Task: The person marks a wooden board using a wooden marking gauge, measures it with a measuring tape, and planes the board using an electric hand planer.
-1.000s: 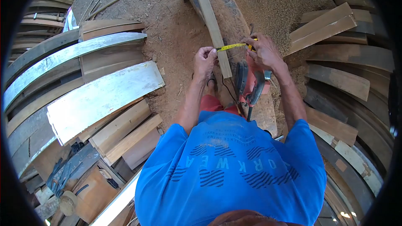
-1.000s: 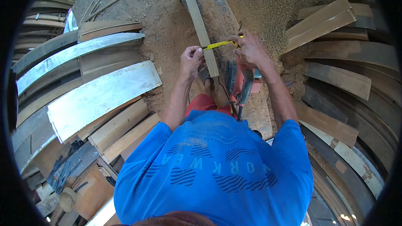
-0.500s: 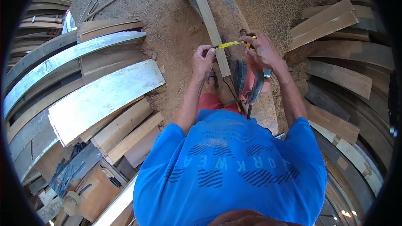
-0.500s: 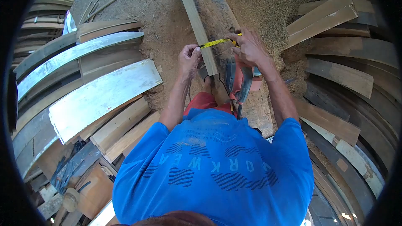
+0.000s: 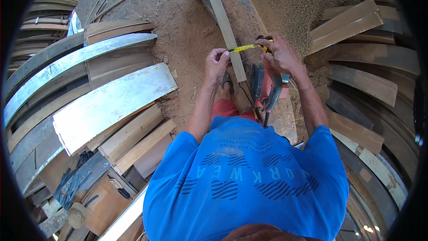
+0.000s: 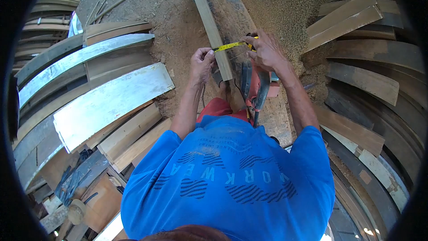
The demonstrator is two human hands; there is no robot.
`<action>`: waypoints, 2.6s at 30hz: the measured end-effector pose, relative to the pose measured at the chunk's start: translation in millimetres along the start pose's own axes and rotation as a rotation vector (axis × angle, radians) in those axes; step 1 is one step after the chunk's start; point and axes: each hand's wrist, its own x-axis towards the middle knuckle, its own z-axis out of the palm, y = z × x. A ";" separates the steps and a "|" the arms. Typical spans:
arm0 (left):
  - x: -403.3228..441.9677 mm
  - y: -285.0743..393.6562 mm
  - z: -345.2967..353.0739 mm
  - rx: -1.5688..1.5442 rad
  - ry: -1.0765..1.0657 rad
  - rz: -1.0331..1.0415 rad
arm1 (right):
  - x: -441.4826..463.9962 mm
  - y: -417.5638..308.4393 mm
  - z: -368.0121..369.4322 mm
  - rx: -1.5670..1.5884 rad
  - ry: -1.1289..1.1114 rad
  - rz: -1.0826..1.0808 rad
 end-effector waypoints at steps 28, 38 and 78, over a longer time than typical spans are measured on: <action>-138.5 111.8 -61.4 -0.065 -0.265 -0.228 | -177.6 -13.1 -10.8 0.881 0.241 0.348; -234.6 120.8 -6.6 -0.047 -0.175 -0.043 | -119.7 -141.4 -32.1 0.630 0.002 -0.195; -230.3 87.0 -36.9 -0.125 -0.138 0.060 | -156.4 -181.4 -54.4 0.044 -0.038 -0.051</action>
